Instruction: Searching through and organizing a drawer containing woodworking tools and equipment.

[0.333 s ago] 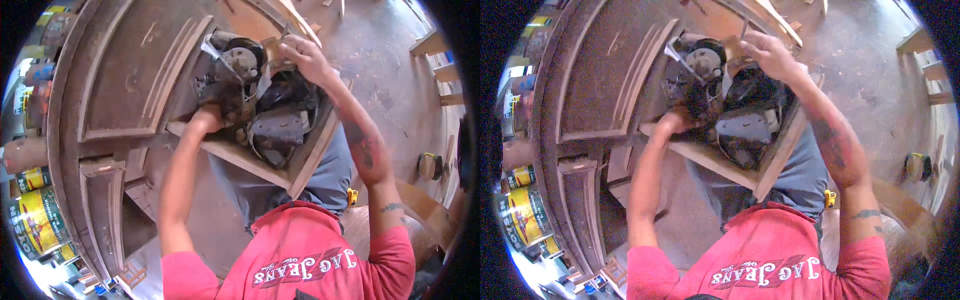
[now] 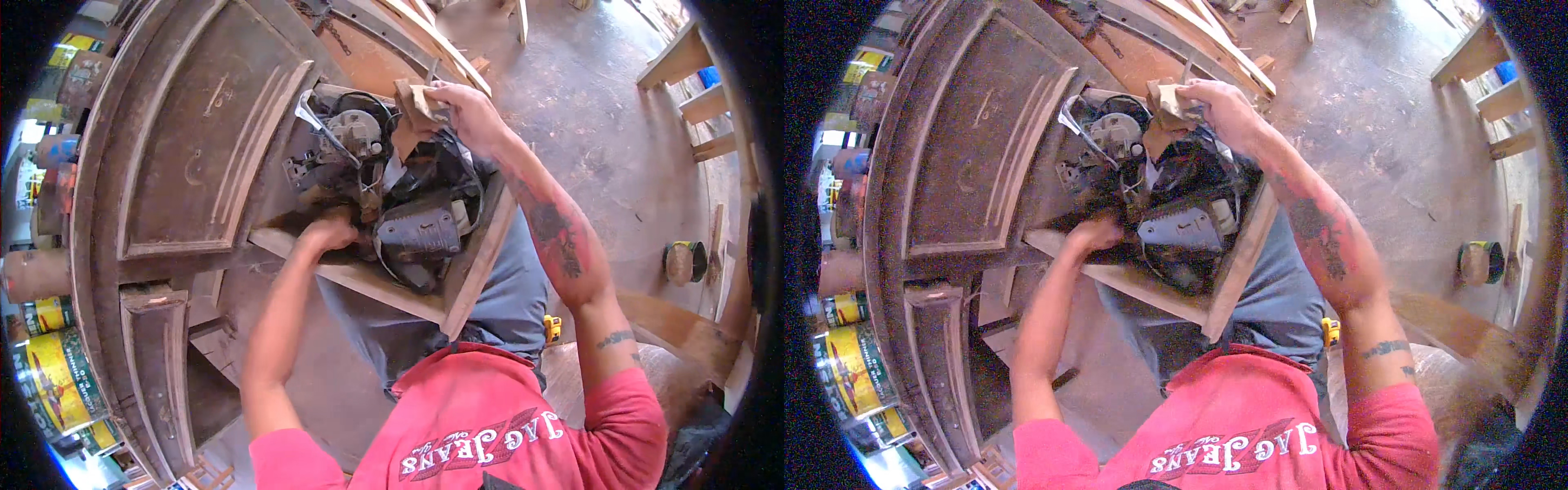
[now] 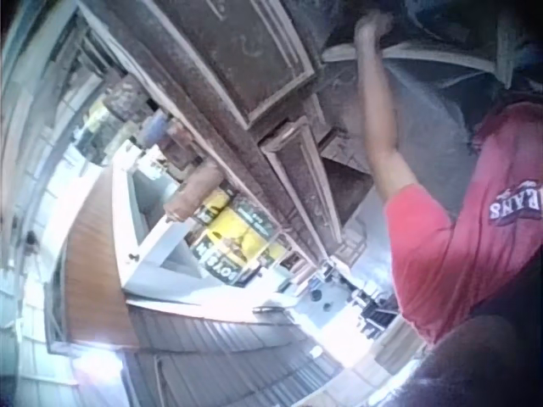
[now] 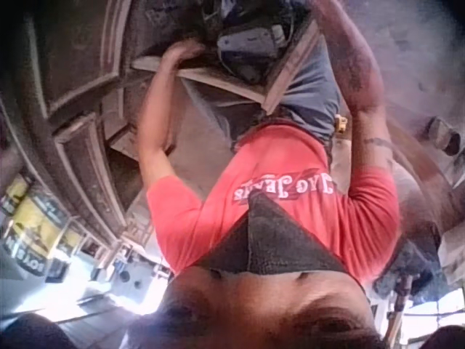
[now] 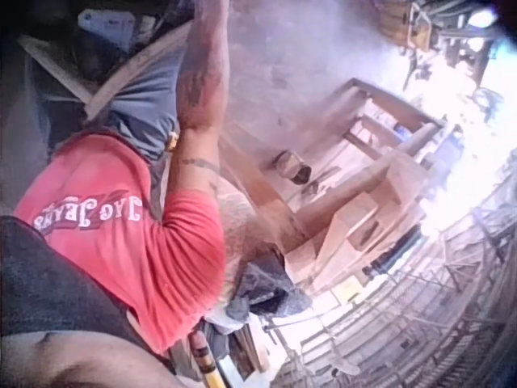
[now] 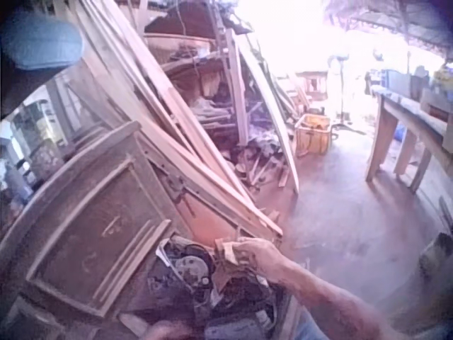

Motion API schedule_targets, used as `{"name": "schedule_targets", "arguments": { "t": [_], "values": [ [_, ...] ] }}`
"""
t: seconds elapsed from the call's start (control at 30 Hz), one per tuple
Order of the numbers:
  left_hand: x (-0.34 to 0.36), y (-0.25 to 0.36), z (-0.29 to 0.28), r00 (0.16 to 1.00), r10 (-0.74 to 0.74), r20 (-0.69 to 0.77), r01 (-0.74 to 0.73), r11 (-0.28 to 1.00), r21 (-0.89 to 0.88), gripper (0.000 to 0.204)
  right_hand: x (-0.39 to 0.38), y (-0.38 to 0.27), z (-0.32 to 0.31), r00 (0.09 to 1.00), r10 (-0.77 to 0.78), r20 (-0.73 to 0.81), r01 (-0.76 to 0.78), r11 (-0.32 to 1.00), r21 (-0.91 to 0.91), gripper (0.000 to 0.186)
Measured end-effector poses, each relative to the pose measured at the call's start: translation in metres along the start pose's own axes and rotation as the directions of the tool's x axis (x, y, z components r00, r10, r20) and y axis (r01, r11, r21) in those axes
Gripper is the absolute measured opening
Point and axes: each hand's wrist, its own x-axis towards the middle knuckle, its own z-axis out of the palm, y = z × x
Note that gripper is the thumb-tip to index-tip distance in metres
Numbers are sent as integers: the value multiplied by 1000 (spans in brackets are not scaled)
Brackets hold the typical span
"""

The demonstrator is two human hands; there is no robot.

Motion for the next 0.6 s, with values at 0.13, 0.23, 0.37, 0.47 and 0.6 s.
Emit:
{"name": "schedule_targets", "arguments": {
  "t": [0.13,0.23,0.37,0.47,0.6],
  "values": [
    [-6,-8,8,981,13,-194,-71,953,-296,44,16,-20,1,742,380,553,-581,-48,813,29],
    [-8,-11,14,973,19,-230,-91,947,-307,50,20,-30,10,688,526,501,-564,-47,824,41],
    [-16,-7,8,995,-75,66,80,993,-81,46,18,-29,7,751,366,550,-597,20,802,39],
    [-49,25,-56,987,-61,149,57,998,32,32,11,-19,-6,748,401,530,-584,16,812,36],
    [-61,-29,-61,920,-224,-322,236,972,-3,17,15,-23,0,746,367,556,-611,44,790,36]
  ]
}}
